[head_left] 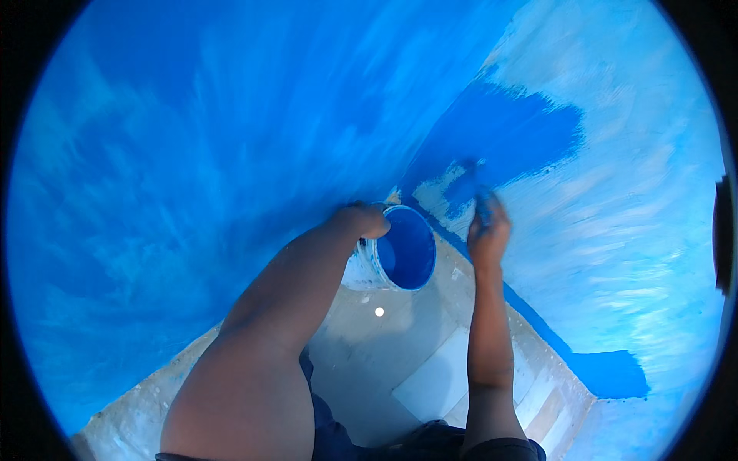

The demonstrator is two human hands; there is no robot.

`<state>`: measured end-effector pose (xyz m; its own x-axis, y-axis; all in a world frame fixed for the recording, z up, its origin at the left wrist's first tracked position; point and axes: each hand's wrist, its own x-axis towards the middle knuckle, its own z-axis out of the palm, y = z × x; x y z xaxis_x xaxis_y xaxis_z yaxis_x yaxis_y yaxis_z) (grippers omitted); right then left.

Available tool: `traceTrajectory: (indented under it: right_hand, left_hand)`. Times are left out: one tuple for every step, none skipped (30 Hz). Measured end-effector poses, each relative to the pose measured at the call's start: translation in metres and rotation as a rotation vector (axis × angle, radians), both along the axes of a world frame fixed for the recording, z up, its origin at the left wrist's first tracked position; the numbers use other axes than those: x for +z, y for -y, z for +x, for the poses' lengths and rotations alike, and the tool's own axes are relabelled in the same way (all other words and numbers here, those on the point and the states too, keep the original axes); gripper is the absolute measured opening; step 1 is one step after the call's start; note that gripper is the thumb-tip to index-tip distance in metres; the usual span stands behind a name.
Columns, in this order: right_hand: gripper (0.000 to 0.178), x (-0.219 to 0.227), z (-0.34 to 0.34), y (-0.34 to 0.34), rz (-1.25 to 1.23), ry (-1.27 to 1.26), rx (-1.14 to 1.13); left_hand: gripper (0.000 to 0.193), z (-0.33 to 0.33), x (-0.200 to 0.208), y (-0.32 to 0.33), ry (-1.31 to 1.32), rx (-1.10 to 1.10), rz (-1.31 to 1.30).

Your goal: The person paints the lower corner of a blue wall using a brush and a bucket of paint.

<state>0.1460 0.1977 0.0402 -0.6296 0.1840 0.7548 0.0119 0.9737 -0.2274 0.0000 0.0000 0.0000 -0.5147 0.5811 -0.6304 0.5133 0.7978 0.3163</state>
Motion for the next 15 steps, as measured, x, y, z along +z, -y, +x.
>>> traceTrajectory:
  right_hand:
    - [0.025,0.015,0.001,0.008,0.091,-0.155,0.003]
    - [0.028,0.015,0.005,0.006,0.130,-0.189,-0.032]
    - [0.032,0.015,0.002,0.006,0.172,-0.239,-0.055]
    - [0.036,0.015,0.000,0.007,0.214,-0.289,-0.077]
    - [0.036,-0.001,0.001,0.005,0.207,-0.178,-0.085]
    - [0.035,-0.030,0.006,0.000,0.200,-0.070,-0.104]
    - [0.035,-0.052,0.003,0.001,0.193,0.023,-0.102]
    - [0.036,-0.075,0.001,0.002,0.182,0.140,-0.093]
    - [0.037,-0.083,0.001,0.010,0.168,0.267,-0.084]
    - [0.035,-0.083,-0.002,0.010,0.074,0.348,-0.103]
    - [0.033,-0.082,-0.005,0.007,-0.020,0.429,-0.122]
    - [0.031,-0.074,-0.006,0.009,-0.113,0.519,-0.142]
    - [0.032,-0.060,-0.007,0.009,-0.109,0.399,-0.109]
    - [0.033,-0.041,-0.005,0.005,-0.105,0.279,-0.076]
    - [0.035,-0.028,-0.009,0.007,-0.106,0.154,-0.030]
  left_hand:
    - [0.062,0.002,0.011,0.003,0.087,0.037,0.004]
    - [0.062,0.007,0.016,-0.001,0.180,0.057,0.018]
    - [0.062,0.008,0.020,0.001,0.165,0.045,0.015]
    - [0.062,0.008,0.021,0.002,0.151,0.032,0.010]
    - [0.061,0.006,0.013,0.003,0.118,0.009,0.011]
    - [0.060,0.005,0.010,-0.002,0.083,-0.025,0.022]
    - [0.060,-0.001,-0.007,0.000,0.015,-0.049,0.040]
    - [0.059,-0.004,-0.012,0.001,-0.023,-0.100,0.028]
    - [0.059,-0.003,-0.012,0.002,-0.057,-0.155,0.018]
    - [0.059,-0.002,-0.011,0.003,-0.069,-0.232,-0.019]
    - [0.059,-0.002,-0.010,0.004,-0.038,-0.216,-0.012]
    - [0.060,0.002,-0.006,0.006,-0.001,-0.200,-0.002]
    - [0.060,0.006,0.007,0.011,0.075,-0.088,0.048]
    - [0.060,0.006,0.005,0.011,0.113,-0.046,0.077]
    - [0.061,0.005,0.005,0.017,0.145,0.007,0.102]
